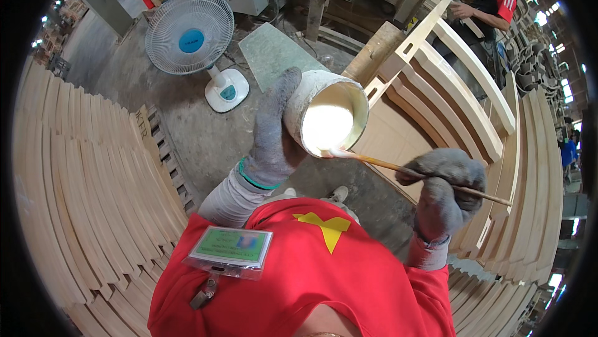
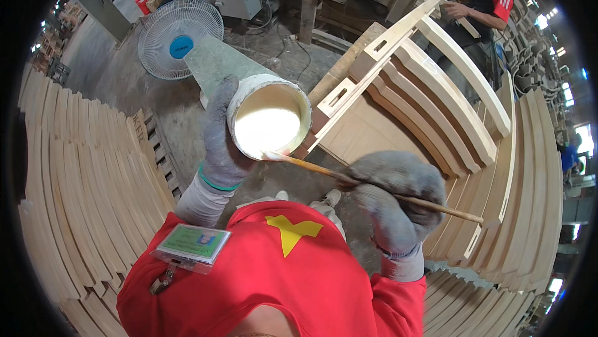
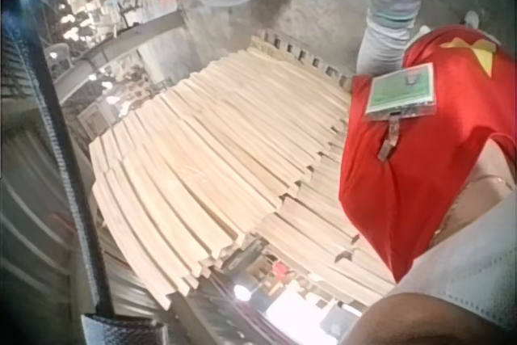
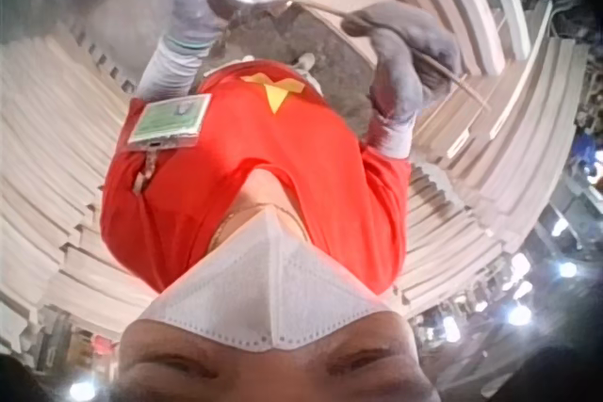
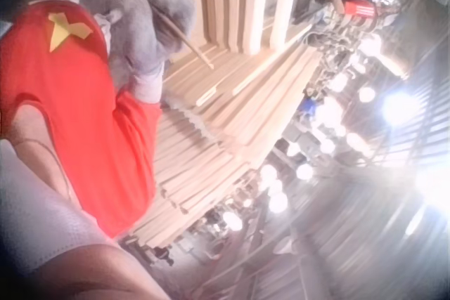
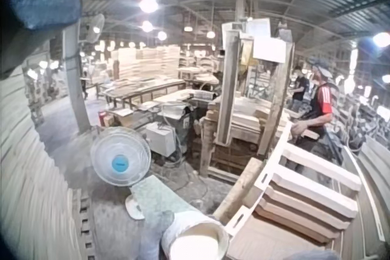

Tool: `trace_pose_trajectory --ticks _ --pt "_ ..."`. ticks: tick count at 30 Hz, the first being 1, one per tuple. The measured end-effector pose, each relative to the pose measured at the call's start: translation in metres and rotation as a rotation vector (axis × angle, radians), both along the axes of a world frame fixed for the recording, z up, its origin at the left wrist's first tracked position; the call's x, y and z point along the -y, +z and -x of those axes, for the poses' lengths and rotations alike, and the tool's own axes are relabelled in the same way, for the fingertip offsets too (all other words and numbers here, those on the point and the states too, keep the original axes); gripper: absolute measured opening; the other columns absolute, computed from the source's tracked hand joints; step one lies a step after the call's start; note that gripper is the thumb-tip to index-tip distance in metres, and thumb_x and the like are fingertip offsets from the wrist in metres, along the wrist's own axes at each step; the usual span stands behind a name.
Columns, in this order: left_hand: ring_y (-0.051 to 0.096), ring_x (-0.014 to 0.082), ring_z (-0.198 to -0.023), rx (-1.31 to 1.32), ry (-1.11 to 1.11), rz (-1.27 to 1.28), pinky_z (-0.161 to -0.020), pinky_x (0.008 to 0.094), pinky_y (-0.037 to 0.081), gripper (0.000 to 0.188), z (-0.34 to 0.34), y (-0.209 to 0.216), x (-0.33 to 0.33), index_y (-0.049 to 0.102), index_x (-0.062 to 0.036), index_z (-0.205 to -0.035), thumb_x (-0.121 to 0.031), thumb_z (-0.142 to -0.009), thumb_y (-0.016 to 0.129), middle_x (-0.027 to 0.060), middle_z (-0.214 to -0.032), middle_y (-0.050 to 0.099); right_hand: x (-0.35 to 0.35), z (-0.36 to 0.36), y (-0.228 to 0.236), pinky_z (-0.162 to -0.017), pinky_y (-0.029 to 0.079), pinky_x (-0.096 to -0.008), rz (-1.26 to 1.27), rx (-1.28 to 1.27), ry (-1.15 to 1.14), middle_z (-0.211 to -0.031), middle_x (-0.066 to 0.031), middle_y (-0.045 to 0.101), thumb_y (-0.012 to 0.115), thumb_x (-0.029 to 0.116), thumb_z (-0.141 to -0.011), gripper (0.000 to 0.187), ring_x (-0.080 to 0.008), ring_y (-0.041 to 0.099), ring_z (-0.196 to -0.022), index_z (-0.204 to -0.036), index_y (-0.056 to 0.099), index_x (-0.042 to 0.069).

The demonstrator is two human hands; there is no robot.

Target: The person applies a white finish to wooden chair frames using a brush and a small container. They repeatedly dip the brush into the container and paint the edges and surfaces of the frames, then place the finished pieces onto a stack.

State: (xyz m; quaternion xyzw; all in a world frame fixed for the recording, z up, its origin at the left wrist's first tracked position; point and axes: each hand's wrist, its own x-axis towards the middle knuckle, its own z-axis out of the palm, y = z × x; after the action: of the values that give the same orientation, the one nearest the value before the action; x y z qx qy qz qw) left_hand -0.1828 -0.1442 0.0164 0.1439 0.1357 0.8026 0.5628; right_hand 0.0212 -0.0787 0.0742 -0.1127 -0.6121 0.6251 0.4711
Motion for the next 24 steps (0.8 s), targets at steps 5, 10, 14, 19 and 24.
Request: trace_pose_trajectory --ticks 5,10,14,19,24 --pt "0.054 0.0262 -0.106 0.027 -0.005 0.019 -0.092 0.0383 0.045 0.054 -0.005 -0.004 -0.003 0.048 -0.0008 -0.121 -0.045 -0.092 0.035 0.0141 -0.116 0.055 -0.002 0.001 -0.026 -0.069 0.055 -0.0397 0.098 0.072 -0.092 -0.086 -0.018 0.061 0.061 -0.006 -0.075 0.02 -0.0268 0.062 -0.074 -0.094 0.057 -0.001" --pt "0.054 0.0274 -0.106 0.077 -0.062 -0.186 -0.092 0.0385 0.045 0.058 -0.005 -0.002 -0.009 0.047 0.0005 -0.122 -0.047 -0.092 0.032 0.0154 -0.116 0.054 0.003 0.004 -0.032 -0.061 0.054 -0.0408 0.098 -0.005 -0.15 -0.084 -0.0157 0.054 0.058 0.008 -0.081 0.015 -0.0255 0.059 -0.068 -0.091 0.048 0.003" --pt "0.055 0.0274 -0.105 0.086 -0.044 -0.137 -0.092 0.0391 0.045 0.057 -0.007 -0.006 -0.014 0.046 0.0007 -0.122 -0.046 -0.093 0.03 0.0154 -0.116 0.054 0.007 0.004 -0.042 -0.065 0.054 -0.0398 0.182 -0.013 -0.175 -0.085 -0.0161 0.056 0.056 0.003 -0.081 0.012 -0.0255 0.059 -0.073 -0.09 0.05 0.002" --pt "0.055 0.0255 -0.104 -0.186 0.238 -0.008 -0.091 0.0384 0.045 0.057 -0.015 -0.021 -0.021 0.047 0.0001 -0.121 -0.046 -0.093 0.029 0.0141 -0.116 0.055 0.01 0.023 -0.045 -0.069 0.053 -0.0364 0.094 -0.144 -0.188 -0.085 -0.0195 0.062 0.054 -0.005 -0.079 0.005 -0.0272 0.062 -0.075 -0.084 0.055 -0.003" --pt "0.056 0.0239 -0.104 -0.045 0.233 -0.089 -0.091 0.0363 0.047 0.056 -0.017 -0.027 -0.025 0.046 -0.0014 -0.121 -0.047 -0.093 0.031 0.0128 -0.116 0.054 0.011 0.021 -0.042 -0.066 0.054 -0.0373 -0.078 -0.046 -0.105 -0.081 -0.0228 0.061 0.054 -0.001 -0.076 0.006 -0.0279 0.064 -0.072 -0.081 0.056 -0.004"
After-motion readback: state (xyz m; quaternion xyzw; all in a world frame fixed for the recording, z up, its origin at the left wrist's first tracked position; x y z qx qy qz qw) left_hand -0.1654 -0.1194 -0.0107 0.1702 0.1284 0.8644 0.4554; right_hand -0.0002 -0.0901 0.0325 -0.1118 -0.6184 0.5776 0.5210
